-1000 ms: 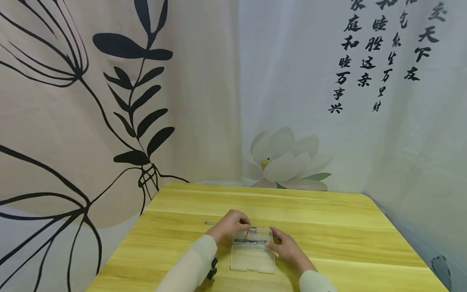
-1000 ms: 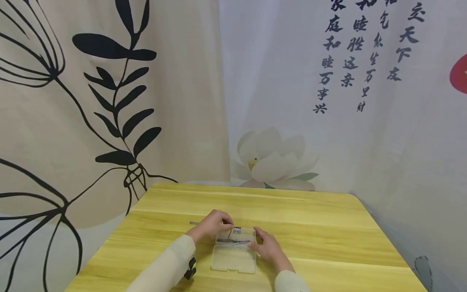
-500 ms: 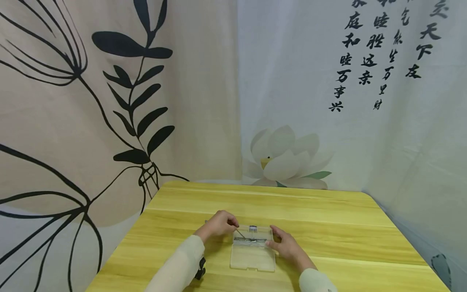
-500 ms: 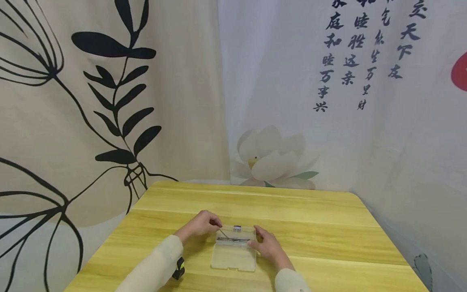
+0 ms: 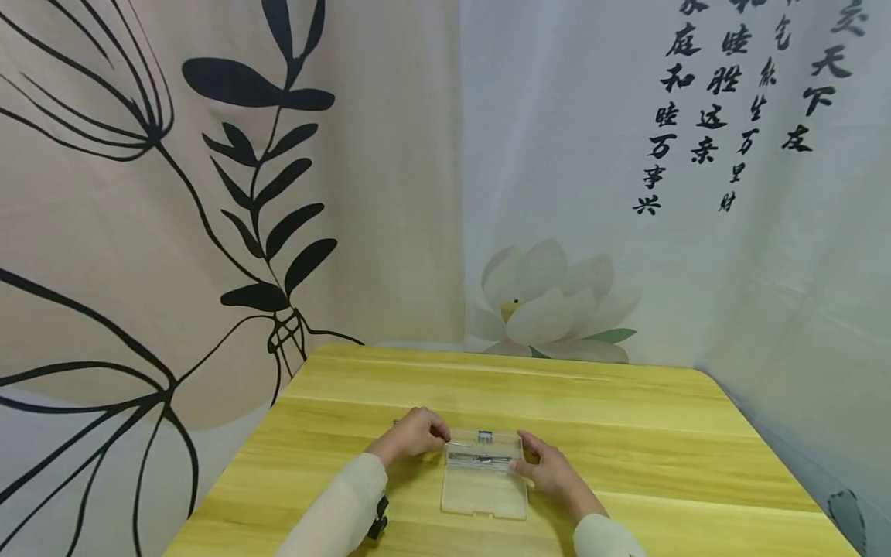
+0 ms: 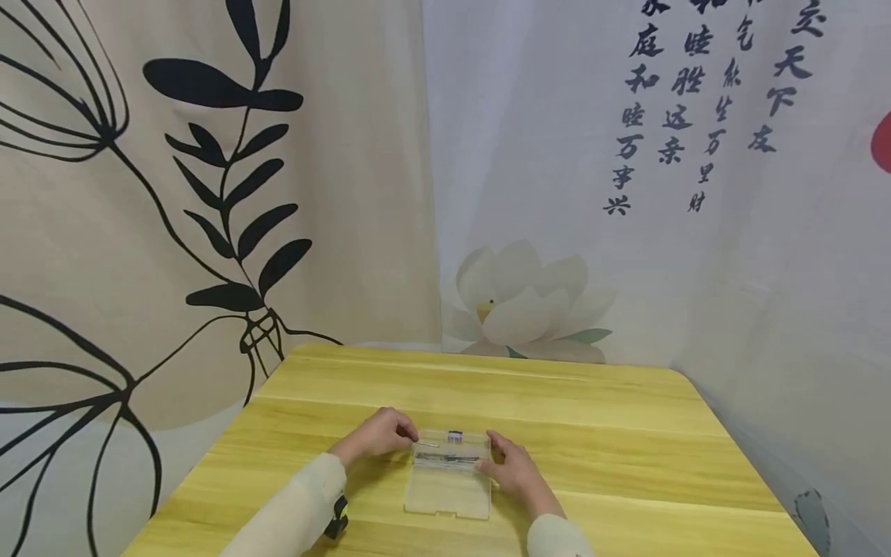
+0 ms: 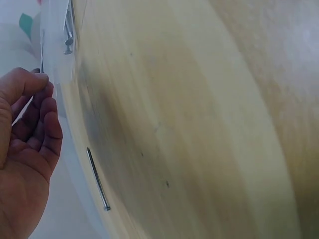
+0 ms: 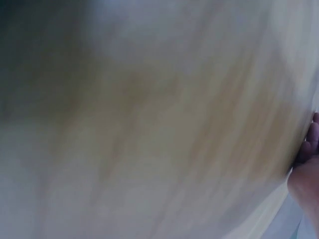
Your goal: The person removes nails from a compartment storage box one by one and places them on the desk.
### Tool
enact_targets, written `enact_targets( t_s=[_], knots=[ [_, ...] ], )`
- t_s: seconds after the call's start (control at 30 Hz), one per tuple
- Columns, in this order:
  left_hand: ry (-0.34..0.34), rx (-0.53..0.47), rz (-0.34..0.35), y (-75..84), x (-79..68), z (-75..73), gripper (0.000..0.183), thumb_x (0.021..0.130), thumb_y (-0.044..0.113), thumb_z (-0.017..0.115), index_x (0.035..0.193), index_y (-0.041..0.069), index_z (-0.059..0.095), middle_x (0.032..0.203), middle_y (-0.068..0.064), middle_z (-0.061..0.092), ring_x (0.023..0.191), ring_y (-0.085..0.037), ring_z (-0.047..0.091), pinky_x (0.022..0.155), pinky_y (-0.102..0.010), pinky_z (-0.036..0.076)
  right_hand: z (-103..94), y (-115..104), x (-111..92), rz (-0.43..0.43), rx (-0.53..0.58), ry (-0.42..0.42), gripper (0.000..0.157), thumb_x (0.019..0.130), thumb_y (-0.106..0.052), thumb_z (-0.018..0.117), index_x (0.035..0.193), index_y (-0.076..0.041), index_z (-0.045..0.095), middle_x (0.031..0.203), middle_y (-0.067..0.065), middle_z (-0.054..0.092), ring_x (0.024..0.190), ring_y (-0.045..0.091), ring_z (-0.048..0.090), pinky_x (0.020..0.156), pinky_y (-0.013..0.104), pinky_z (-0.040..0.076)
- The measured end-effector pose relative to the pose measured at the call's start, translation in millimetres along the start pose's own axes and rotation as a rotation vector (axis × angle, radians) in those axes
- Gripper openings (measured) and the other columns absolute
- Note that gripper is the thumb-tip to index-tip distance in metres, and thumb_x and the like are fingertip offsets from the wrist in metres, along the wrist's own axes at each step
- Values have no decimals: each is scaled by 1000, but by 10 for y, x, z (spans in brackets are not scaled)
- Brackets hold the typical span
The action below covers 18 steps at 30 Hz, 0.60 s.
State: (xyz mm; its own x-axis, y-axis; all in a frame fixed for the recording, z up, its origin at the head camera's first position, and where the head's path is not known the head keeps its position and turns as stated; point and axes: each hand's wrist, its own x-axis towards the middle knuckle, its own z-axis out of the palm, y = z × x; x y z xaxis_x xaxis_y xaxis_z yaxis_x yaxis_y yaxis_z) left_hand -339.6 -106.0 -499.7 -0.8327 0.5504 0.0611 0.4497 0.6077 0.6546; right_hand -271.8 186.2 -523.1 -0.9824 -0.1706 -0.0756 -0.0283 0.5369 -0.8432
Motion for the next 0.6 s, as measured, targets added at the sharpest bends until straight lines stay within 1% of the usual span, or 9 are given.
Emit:
enact_targets(
  t_s=[0.13,0.3,0.4,0.47,0.6],
  knots=[
    [10,-30,-8,-15,-38,-24,10,90,3,70,91,10,78,93,3,71,84,-13,64,74,-31,53,-14,-8,-26,6,2,1,70,95,-28,68,153,-4,36,148,27,41,136,50,34,108,65,26],
    [28,-131,-24,-100,-88,-80,10,92,4,68,95,5,77,96,-1,71,86,-16,64,74,-34,54,-11,-19,-35,6,-9,7,70,95,-27,69,152,-3,37,148,26,42,136,50,34,108,64,26],
    [52,-178,-25,-149,-131,-141,12,93,5,67,99,1,76,96,-2,71,88,-17,64,76,-36,53,-3,-8,-27,5,-17,10,70,95,-28,69,152,-3,37,148,25,42,136,49,34,108,64,25],
    [66,-188,-31,-186,-163,-193,13,94,7,66,101,0,75,97,-2,71,90,-18,64,79,-39,53,1,0,-21,7,-19,14,70,94,-28,69,152,-3,37,148,25,42,136,49,34,108,64,25],
    [104,-195,-67,-299,-228,-302,14,95,10,65,102,2,75,99,-1,70,92,-18,63,79,-39,53,11,9,-14,9,-10,15,70,94,-28,69,152,-3,37,148,25,42,137,49,34,109,64,25]
  ],
)
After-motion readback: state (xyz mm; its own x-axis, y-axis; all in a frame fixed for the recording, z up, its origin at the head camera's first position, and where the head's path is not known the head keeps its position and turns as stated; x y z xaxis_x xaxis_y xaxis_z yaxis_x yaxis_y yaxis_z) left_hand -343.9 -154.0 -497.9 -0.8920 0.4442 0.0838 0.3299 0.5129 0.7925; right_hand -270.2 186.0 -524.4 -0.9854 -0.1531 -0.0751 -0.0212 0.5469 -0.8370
